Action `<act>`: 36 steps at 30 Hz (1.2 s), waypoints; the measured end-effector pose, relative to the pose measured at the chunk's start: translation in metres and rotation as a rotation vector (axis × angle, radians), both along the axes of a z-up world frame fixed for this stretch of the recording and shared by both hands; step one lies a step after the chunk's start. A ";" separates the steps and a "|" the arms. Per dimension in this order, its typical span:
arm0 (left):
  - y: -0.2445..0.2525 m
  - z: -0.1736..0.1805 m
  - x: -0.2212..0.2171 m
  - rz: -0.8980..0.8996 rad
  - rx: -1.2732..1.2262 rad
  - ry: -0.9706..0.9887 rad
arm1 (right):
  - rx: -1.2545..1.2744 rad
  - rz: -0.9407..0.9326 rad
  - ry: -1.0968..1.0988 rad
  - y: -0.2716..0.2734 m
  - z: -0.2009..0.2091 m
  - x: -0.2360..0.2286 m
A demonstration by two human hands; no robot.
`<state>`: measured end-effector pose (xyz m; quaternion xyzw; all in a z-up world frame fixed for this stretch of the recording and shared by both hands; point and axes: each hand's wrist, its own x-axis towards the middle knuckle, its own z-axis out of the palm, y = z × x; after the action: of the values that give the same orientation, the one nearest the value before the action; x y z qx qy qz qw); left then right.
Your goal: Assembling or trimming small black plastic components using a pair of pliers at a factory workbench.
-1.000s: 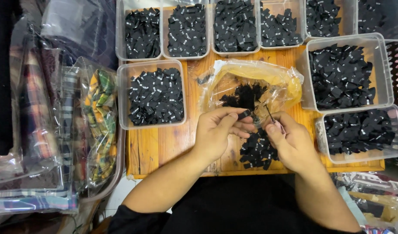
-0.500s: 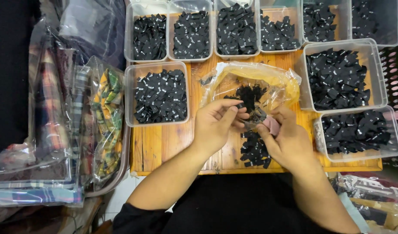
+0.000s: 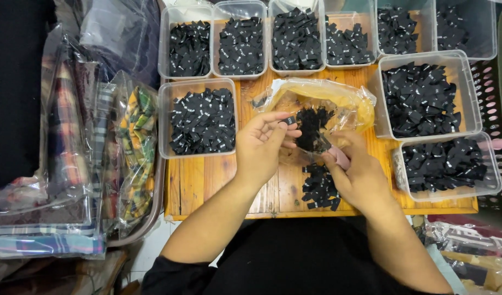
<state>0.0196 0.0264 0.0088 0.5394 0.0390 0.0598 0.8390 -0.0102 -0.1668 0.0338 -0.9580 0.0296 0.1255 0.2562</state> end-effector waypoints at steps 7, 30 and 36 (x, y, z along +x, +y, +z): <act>0.001 0.002 0.000 -0.013 -0.021 -0.012 | 0.035 -0.041 0.014 0.007 0.009 -0.002; -0.001 -0.004 0.005 -0.025 -0.344 0.074 | 0.415 -0.029 -0.438 0.003 -0.041 -0.020; 0.004 0.010 0.002 0.049 -0.099 -0.019 | 0.508 -0.012 -0.547 0.002 -0.038 -0.015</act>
<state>0.0217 0.0303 0.0185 0.4956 0.0470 0.0833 0.8632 -0.0250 -0.1651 -0.0045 -0.8618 -0.0664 -0.1330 0.4849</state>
